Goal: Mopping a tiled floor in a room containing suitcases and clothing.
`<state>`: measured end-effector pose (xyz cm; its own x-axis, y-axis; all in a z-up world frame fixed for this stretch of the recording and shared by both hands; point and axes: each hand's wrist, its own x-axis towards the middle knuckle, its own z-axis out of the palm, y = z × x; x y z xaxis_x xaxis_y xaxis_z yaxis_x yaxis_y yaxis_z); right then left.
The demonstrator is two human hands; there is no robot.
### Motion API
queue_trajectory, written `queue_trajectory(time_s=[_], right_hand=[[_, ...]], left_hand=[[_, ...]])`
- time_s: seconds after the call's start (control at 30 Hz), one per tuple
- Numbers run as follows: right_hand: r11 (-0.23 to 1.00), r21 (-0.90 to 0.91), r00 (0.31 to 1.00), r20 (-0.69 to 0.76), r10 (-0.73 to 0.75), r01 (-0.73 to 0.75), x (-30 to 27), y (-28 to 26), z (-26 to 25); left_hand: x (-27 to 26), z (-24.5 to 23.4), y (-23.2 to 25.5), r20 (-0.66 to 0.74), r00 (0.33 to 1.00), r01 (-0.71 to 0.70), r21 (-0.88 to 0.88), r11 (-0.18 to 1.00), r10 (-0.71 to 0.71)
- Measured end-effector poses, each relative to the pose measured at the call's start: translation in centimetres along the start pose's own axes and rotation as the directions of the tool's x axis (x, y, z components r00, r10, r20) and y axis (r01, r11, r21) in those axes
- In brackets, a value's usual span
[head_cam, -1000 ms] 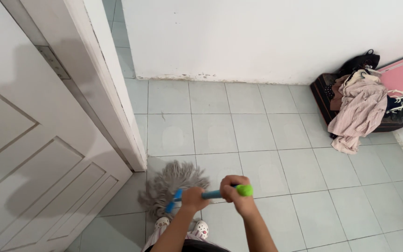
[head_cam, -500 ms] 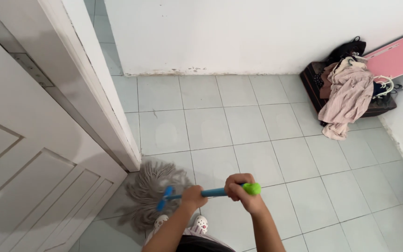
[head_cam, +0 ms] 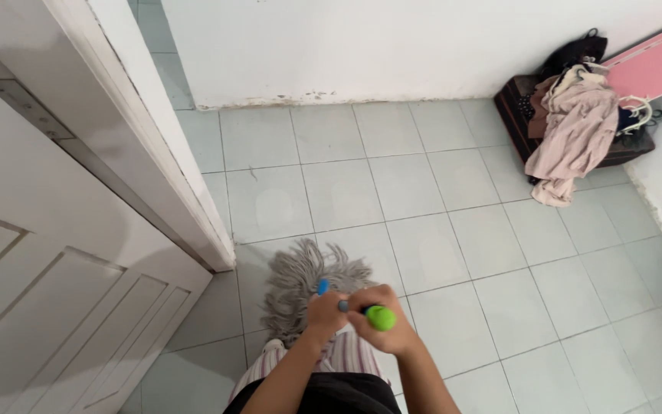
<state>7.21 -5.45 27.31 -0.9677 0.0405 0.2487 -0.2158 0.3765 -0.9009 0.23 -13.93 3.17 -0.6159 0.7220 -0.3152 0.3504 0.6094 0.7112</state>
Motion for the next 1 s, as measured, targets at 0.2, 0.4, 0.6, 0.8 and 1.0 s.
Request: queue_trajectory(time_s=[0.2, 0.4, 0.6, 0.8, 1.0], right_hand=[[0.89, 0.456, 0.997, -0.06, 0.051, -0.018, -1.0, 5.0, -2.5], [0.857, 0.503, 0.981, -0.086, 0.177, -0.11, -2.2, 7.3, -6.8], [0.911, 0.377, 0.98, -0.04, 0.197, -0.168, -3.8, 5.1, -15.3], [0.927, -0.005, 0.927, -0.001, 0.374, -0.374, -5.6, 4.0, -21.1], [0.968, -0.046, 0.962, 0.101, 0.252, -0.248, -6.4, 7.2, -23.3]], left_hand=[[0.8, -1.9, -2.4, -0.125, 0.99, 0.086, 0.189, 0.978, -0.063], [3.7, -0.3, -0.9, -0.089, 0.942, 0.335, 0.177, 0.925, -0.324], [7.6, 6.9, 5.7, -0.076, 0.973, 0.226, 0.169, 0.959, -0.216], [11.7, 14.3, 13.8, -0.017, 0.994, 0.112, 0.054, 0.992, -0.111], [13.9, 17.2, 16.8, -0.136, 0.99, 0.031, -0.128, 0.991, -0.048]])
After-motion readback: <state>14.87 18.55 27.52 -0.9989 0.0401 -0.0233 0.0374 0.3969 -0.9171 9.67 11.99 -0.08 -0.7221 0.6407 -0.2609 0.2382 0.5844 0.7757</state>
